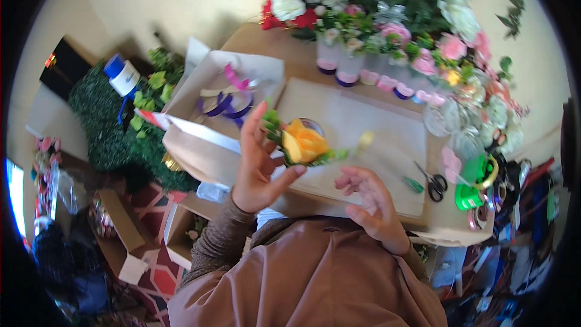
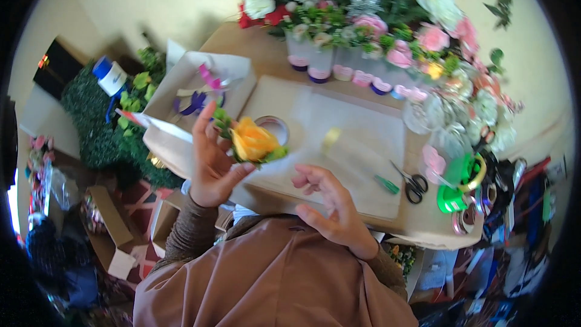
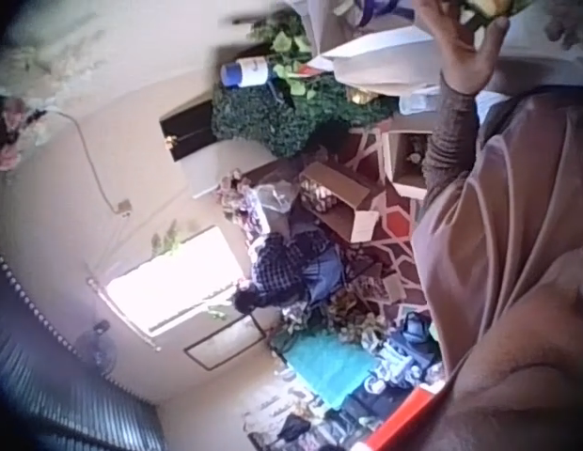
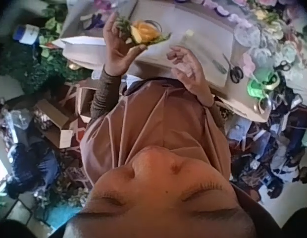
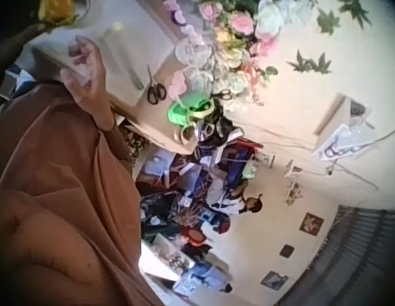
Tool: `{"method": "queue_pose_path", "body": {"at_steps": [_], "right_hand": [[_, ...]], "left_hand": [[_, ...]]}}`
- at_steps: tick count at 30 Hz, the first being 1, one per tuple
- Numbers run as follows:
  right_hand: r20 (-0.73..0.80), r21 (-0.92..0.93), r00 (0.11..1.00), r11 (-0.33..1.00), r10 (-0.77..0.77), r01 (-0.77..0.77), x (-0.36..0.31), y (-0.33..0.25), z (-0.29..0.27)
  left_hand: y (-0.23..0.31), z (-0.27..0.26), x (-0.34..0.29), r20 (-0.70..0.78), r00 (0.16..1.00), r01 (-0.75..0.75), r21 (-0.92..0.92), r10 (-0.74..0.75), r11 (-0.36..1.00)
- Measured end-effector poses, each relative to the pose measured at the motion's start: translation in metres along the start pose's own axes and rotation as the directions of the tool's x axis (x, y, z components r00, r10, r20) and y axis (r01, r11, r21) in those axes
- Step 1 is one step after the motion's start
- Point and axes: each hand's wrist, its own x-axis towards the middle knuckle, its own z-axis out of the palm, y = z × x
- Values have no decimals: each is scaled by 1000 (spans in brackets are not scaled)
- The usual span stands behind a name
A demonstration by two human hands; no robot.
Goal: Preparing an artificial rose arrangement inside a small cup.
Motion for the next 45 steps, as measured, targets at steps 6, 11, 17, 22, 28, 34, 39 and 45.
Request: {"method": "queue_pose_path", "body": {"at_steps": [6, 11, 17, 22, 28, 34, 39, 45], "right_hand": [[-110, 353, 993, 936, 33, 8, -1, -5, 5], [-181, 330, 981, 944, 66, -3, -9, 7, -6], [-124, 346, 988, 937, 88, -40, -10, 5, -12], [-175, 333, 977, 941, 120, -56, -17, -1, -16], [-443, 178, 896, 978, -20, 110, -20, 2, -29], [-597, 32, 798, 992, -80, 123, -17, -1, -32], [-524, -395, 822, 919, -223, -3, -10, -4, -21], [-528, -189, 814, 968, -242, 165, -13, -10, -33]], "left_hand": [[-32, 58, -13, 323, 946, 4, -107, 31, 994], [-43, 61, -12, 535, 842, -29, -91, 73, 995], [-41, 69, -11, 534, 840, -71, -73, 99, 995], [-44, 72, -12, 559, 828, -3, -87, 51, 996], [-41, 76, -6, 537, 842, 85, -33, -55, 996], [-42, 84, 3, 517, 831, 7, 360, -205, 933], [-48, 104, 2, 591, 796, -82, 318, -130, 945], [-36, 99, 12, 494, 807, 310, 115, -325, 944]]}}
